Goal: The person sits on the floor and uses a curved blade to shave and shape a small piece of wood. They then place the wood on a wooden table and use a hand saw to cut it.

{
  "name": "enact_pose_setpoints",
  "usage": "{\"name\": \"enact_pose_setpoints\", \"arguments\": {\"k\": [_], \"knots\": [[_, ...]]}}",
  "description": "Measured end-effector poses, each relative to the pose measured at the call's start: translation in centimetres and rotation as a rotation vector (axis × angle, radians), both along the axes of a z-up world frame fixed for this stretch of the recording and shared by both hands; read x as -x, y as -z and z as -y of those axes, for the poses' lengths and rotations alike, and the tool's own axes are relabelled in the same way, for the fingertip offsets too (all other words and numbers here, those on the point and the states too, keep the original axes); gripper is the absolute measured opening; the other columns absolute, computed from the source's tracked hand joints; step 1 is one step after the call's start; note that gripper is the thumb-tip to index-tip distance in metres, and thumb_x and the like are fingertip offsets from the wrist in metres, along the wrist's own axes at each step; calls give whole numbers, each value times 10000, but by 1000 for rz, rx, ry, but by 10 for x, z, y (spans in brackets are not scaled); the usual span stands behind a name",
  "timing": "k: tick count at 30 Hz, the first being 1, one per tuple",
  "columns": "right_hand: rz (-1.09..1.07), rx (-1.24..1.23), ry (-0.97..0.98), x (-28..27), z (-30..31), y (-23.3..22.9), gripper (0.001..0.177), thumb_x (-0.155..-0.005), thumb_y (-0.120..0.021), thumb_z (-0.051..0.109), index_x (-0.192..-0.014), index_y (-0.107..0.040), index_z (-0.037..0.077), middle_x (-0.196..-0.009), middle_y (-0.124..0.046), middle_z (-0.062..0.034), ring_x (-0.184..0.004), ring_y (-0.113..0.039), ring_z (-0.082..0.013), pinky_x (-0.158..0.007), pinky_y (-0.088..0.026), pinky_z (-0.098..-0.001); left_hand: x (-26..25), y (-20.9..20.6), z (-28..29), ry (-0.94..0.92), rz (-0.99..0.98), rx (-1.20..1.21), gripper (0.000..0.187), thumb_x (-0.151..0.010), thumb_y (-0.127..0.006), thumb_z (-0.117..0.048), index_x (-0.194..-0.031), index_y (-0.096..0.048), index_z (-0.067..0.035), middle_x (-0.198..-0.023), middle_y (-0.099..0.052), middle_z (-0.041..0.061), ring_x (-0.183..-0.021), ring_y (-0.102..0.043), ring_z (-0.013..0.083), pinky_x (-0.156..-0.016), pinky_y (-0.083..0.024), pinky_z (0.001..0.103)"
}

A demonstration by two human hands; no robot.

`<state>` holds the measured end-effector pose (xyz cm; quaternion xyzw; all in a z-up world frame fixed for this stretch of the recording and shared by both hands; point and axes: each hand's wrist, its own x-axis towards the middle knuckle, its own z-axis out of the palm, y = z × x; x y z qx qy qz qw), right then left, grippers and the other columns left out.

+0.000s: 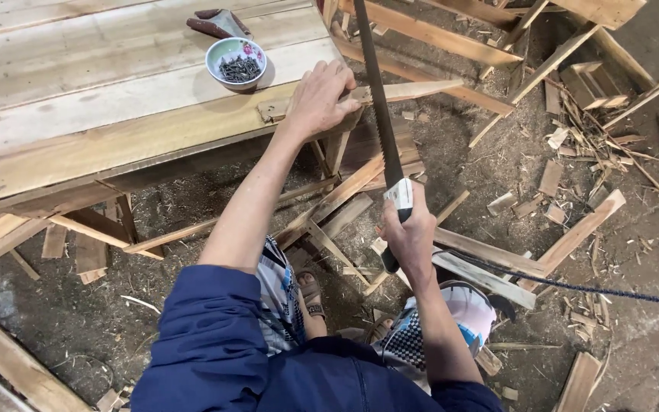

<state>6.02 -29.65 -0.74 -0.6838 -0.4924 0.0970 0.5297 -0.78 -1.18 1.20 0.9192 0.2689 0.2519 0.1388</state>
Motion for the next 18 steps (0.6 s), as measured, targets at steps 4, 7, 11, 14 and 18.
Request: {"name": "enact_pose_setpoints", "arguments": {"k": [4,7,11,14,18], "knots": [[-30,11,-3,-1,-21,-10,366,-919,-591,-8,-1270,-504,-61,-720,-667,-136,-463,-606,-167,-348,-479,-271,-1,4,-2,31,54,-69,272,-908,-724,-332,-915,-536,-135,-1012,-538,25,-929,-490,218,-845,-419,386],[-64,9,-11,5,-24,-14,338,-930,-571,10,-1258,-510,-47,-697,-665,-117,-461,-599,-162,-354,-457,-278,-3,8,-5,17,53,-70,268,-914,-731,-345,-922,-555,-143,-998,-542,13,-921,-493,207,-831,-425,376],[51,47,20,6,0,5,301,-927,-626,-11,-1211,-535,-55,-717,-671,-149,-489,-642,-180,-343,-513,-262,-1,5,-1,-6,40,-24,259,-896,-738,-330,-930,-584,-124,-1010,-562,19,-940,-507,212,-862,-437,386],[90,-20,4,3,-15,-3,263,-927,-591,-15,-1179,-535,-67,-724,-662,-135,-472,-580,-157,-355,-450,-258,-4,6,-4,4,59,-29,244,-887,-743,-301,-892,-566,-133,-987,-546,7,-931,-492,210,-857,-434,386],[6,20,95,5,-29,-7,329,-906,-567,47,-1234,-551,23,-799,-692,-133,-583,-599,-192,-523,-486,-321,-5,5,-4,-13,54,-35,270,-888,-762,-330,-895,-576,-136,-989,-570,-3,-926,-501,205,-851,-436,382]]}}
